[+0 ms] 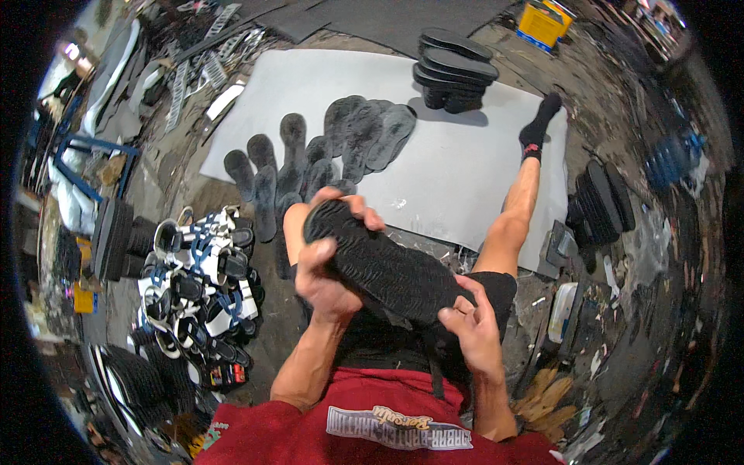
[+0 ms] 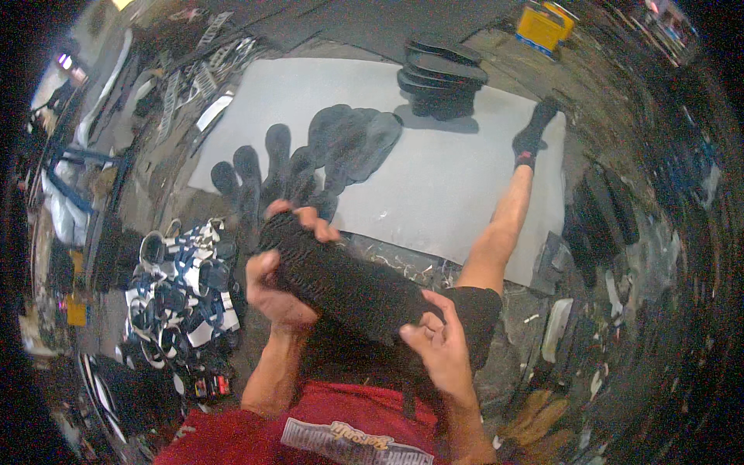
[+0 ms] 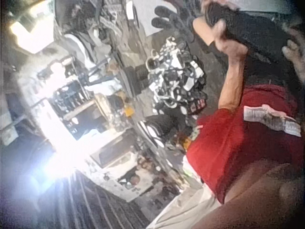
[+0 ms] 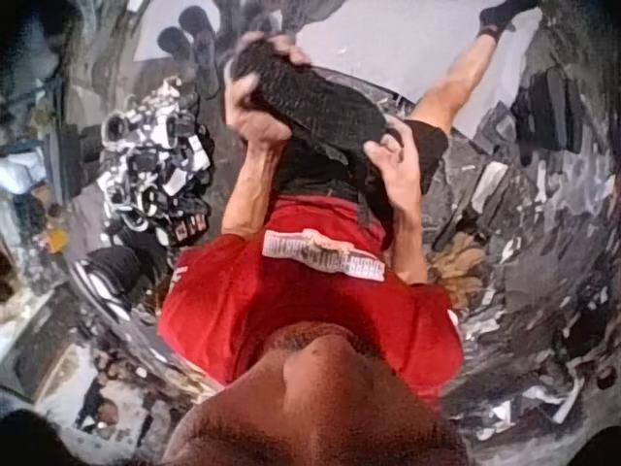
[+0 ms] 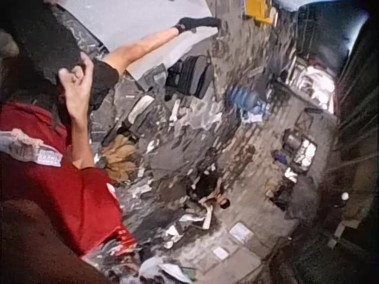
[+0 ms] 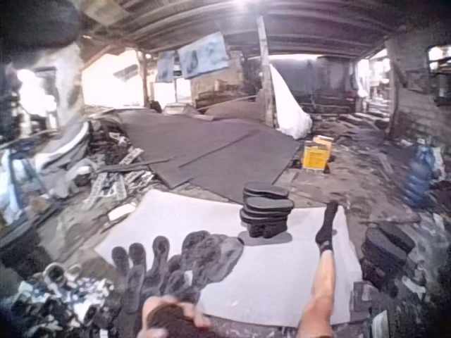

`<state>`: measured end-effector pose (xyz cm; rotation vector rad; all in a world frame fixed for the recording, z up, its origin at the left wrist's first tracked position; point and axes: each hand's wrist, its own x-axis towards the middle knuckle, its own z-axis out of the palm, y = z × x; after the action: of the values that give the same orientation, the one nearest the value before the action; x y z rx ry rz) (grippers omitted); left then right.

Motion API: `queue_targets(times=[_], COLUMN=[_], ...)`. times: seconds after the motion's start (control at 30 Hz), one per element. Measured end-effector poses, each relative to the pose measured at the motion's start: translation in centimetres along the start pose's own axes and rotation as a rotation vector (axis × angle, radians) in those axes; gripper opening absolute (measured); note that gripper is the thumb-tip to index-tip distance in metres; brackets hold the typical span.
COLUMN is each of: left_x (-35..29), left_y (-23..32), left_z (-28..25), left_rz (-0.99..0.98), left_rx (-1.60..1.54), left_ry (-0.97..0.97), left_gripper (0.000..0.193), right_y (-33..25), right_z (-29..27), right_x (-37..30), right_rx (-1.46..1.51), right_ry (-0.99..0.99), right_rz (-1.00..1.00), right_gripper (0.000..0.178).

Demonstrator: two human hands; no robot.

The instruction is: The person sits on the floor and repeatedly picks up a black slipper sole and a grey insole, aligns them, and presses them together. They then place the assembled slipper onto a growing stack and repeat the process with additional pairs.

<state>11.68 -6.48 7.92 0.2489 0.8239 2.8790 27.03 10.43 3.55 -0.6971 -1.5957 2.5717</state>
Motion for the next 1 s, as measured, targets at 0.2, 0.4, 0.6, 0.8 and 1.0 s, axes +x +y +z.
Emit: queue_targets(times=[0.2, 0.4, 0.6, 0.8, 1.0], left_x=[-6.4, -9.0, -10.3, -10.8, -11.2], left_y=[-1.3, -5.8, -7.5, -6.7, -6.8], left_z=[-1.6, -4.4, -4.4, -4.8, -5.4], left_rz=[-0.618, -1.445, -1.49, -1.482, -1.481], left_rx=[-0.292, -0.644, -0.433, -0.466, -0.52], left_ry=[-0.037, -0.34, -0.174, -0.203, -0.22], left_gripper=[0.078, 0.088, 0.091, 0.086, 0.083], right_y=[-1.6, -4.7, -6.5, -6.4, -5.9], right_z=[-5.6, -10.2, -8.1, -6.3, -6.0], right_x=[3.4, 3.8, 3.1, 2.3, 2.4], right_rx=[0.334, -0.107, -0.56, -0.6, -0.617], right_ry=[0.322, 0.008, 0.07, 0.178, 0.206], right_rz=[-0.258, -0.343, -0.445, -0.454, -0.483], right_gripper=[0.027, 0.017, 0.017, 0.016, 0.016])
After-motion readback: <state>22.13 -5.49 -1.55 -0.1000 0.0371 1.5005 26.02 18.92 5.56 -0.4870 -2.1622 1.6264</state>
